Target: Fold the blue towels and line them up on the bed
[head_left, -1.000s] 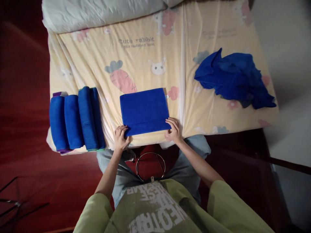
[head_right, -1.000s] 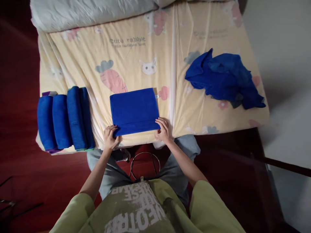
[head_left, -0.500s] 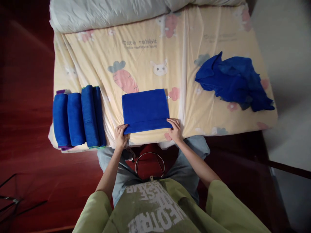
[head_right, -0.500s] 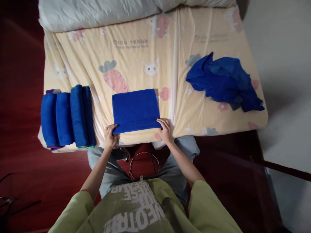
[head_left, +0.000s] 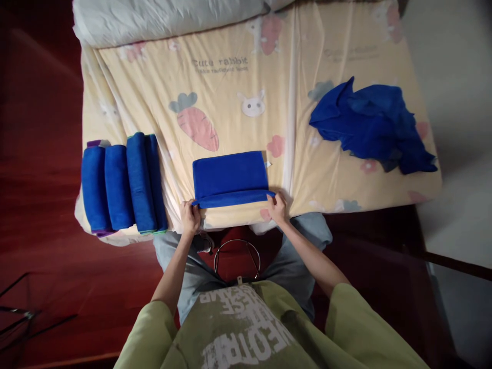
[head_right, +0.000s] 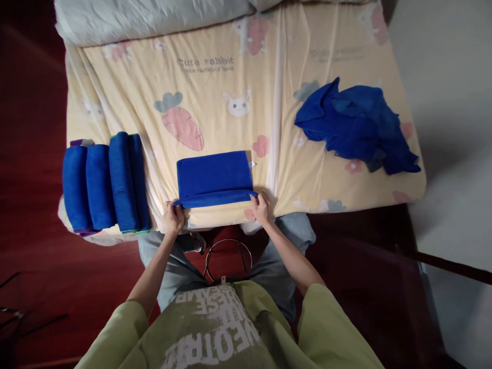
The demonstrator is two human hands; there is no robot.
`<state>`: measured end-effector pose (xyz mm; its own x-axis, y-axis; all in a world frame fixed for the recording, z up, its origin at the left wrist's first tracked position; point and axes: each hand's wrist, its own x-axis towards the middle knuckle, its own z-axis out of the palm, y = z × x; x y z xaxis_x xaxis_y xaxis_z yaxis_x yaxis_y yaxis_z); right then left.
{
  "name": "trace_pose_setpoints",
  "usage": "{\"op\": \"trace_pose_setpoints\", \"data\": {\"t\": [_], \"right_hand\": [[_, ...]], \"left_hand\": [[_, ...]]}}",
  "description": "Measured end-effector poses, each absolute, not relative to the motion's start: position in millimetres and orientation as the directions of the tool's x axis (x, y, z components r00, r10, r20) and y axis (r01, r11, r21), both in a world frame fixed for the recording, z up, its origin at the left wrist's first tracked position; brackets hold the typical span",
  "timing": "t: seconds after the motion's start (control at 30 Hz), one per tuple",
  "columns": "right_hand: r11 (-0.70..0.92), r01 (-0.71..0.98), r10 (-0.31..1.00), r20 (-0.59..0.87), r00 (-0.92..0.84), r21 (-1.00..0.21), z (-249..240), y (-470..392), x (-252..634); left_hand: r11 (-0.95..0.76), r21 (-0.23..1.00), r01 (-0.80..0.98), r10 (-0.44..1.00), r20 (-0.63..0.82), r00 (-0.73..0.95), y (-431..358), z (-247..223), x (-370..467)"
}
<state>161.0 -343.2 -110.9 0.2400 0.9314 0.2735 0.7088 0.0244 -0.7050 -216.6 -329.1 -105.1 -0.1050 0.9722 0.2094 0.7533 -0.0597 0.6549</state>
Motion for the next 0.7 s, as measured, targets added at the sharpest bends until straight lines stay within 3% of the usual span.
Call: {"op": "trace_pose_setpoints", "data": {"t": [0.2,0.7], "right_hand": [[-0.032,0.697,0.942,0.211,0.26,-0.717,-108,-343,158],[0.037,0.696,0.936,0.27,0.228,-0.717,-96,-337,155]], "left_hand": [[-0.04,0.631,0.775,0.963,0.231,-0.138,-328,-105,-215],[-0.044,0.592,0.805,0.951,0.271,-0.147,-326,-92,-208]]}}
